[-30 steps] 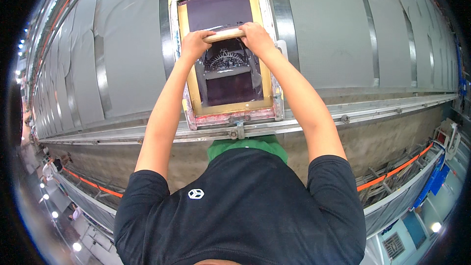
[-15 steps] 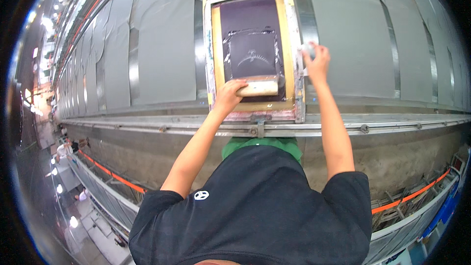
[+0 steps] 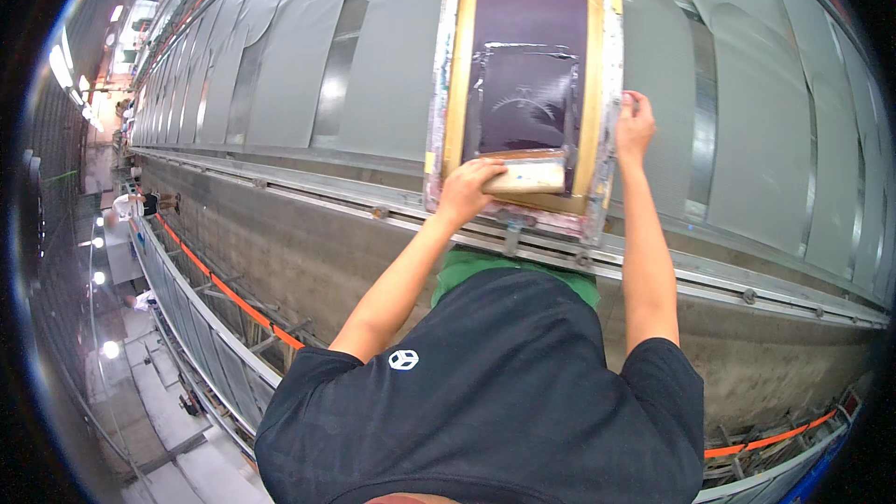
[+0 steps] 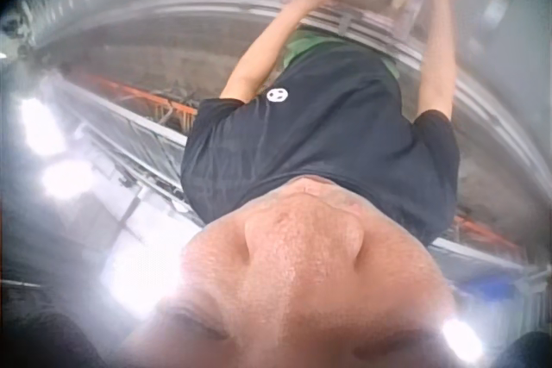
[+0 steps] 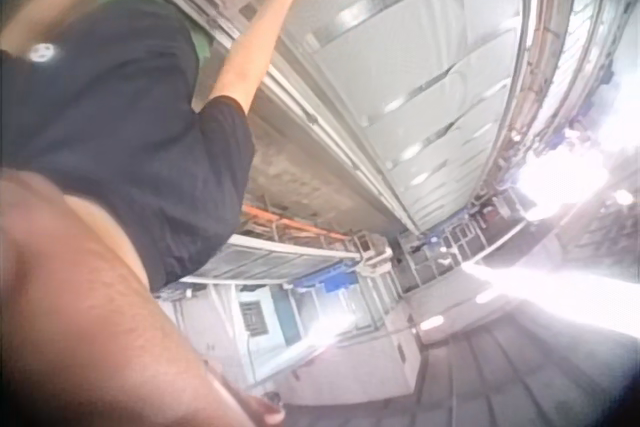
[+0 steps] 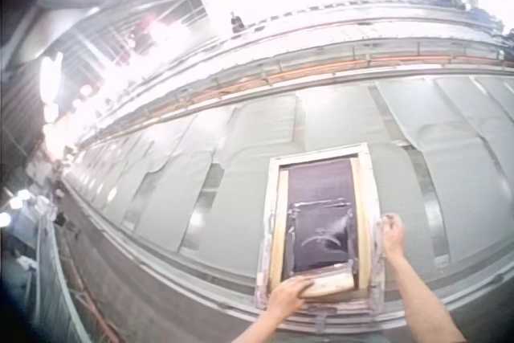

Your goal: The person uses a squeegee to spread dark ink across a screen-printing frame, then lifts the frame, pours more ink from a black container, and continues squeegeeing the ink evenly across the mesh. The person briefly repositions the frame on the workbench and resumes spreading ink.

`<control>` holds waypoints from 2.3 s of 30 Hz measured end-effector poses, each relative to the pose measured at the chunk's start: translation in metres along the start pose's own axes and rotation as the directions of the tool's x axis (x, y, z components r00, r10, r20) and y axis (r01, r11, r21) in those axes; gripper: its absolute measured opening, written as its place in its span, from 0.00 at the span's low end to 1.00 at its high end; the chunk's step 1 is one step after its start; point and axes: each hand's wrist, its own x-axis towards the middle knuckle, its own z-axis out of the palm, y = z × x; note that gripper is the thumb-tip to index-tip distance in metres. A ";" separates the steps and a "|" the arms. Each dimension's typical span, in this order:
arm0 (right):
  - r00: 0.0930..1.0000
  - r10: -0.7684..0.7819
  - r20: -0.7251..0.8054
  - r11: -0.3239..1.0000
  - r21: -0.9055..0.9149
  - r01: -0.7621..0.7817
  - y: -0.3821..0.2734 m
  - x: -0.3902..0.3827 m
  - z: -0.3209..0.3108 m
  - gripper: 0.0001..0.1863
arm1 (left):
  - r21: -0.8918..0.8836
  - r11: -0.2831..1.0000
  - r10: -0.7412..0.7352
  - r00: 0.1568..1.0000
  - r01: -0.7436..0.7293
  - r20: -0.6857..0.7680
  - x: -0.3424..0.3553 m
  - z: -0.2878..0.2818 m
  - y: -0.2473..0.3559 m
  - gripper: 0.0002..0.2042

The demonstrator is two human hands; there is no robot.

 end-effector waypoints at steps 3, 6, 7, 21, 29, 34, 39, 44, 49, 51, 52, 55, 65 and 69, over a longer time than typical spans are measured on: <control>0.998 0.050 0.036 0.994 0.095 -0.053 -0.036 -0.047 0.086 0.12 | 0.035 0.998 -0.043 0.999 0.043 0.010 -0.022 -0.062 -0.068 0.24; 0.998 0.041 0.038 0.994 0.096 -0.044 -0.080 -0.088 0.142 0.11 | 0.074 0.997 -0.039 0.999 0.038 0.007 -0.040 -0.113 -0.116 0.23; 0.999 0.031 0.035 0.996 0.080 -0.034 -0.088 -0.097 0.153 0.11 | 0.084 0.996 -0.023 1.000 0.022 0.011 -0.040 -0.128 -0.128 0.23; 0.980 0.167 0.110 0.978 -0.142 -0.151 -0.093 -0.110 0.174 0.13 | 0.151 0.973 0.154 0.977 -0.177 0.148 -0.073 -0.154 -0.180 0.26; 0.671 -0.308 0.674 0.793 -0.207 0.573 -0.231 -0.082 0.194 0.36 | 0.088 0.990 -0.121 0.980 0.108 0.156 0.120 -0.181 -0.228 0.17; 0.628 -0.114 0.769 0.733 -0.362 0.576 -0.189 -0.062 0.259 0.25 | 0.132 0.990 -0.074 0.970 0.044 0.233 0.174 -0.176 -0.241 0.19; 0.641 -0.314 0.700 0.746 -0.236 0.622 -0.161 -0.172 0.209 0.29 | 0.044 0.997 0.051 0.988 -0.058 0.145 0.062 -0.152 -0.233 0.23; 0.617 -0.251 0.746 0.776 -0.225 0.589 -0.161 -0.195 0.189 0.28 | 0.045 0.995 0.081 0.982 -0.090 0.168 0.033 -0.158 -0.222 0.21; 0.690 -0.430 0.582 0.760 -0.180 0.625 -0.181 -0.089 0.234 0.21 | 0.131 0.990 -0.063 0.991 0.048 0.116 0.150 -0.173 -0.232 0.17; 0.672 -0.414 0.613 0.751 -0.187 0.633 -0.187 -0.070 0.244 0.18 | 0.137 0.990 0.002 0.992 -0.020 0.129 0.176 -0.167 -0.246 0.17; 0.677 -0.388 0.625 0.751 -0.211 0.625 -0.185 -0.069 0.244 0.18 | 0.148 0.989 0.007 0.990 -0.028 0.141 0.176 -0.164 -0.242 0.17; 0.689 -0.311 0.654 0.781 -0.237 0.578 -0.167 -0.106 0.231 0.18 | 0.153 0.988 -0.043 0.976 0.010 0.214 0.140 -0.155 -0.234 0.17; 0.758 0.084 0.647 0.995 -0.102 -0.023 -0.165 -0.181 0.142 0.32 | 0.079 0.993 0.087 0.994 -0.093 0.068 -0.011 -0.149 -0.205 0.17; 0.980 0.043 0.197 0.982 -0.187 -0.006 -0.106 -0.106 0.150 0.20 | 0.072 0.994 0.076 0.994 -0.082 0.081 -0.016 -0.159 -0.180 0.21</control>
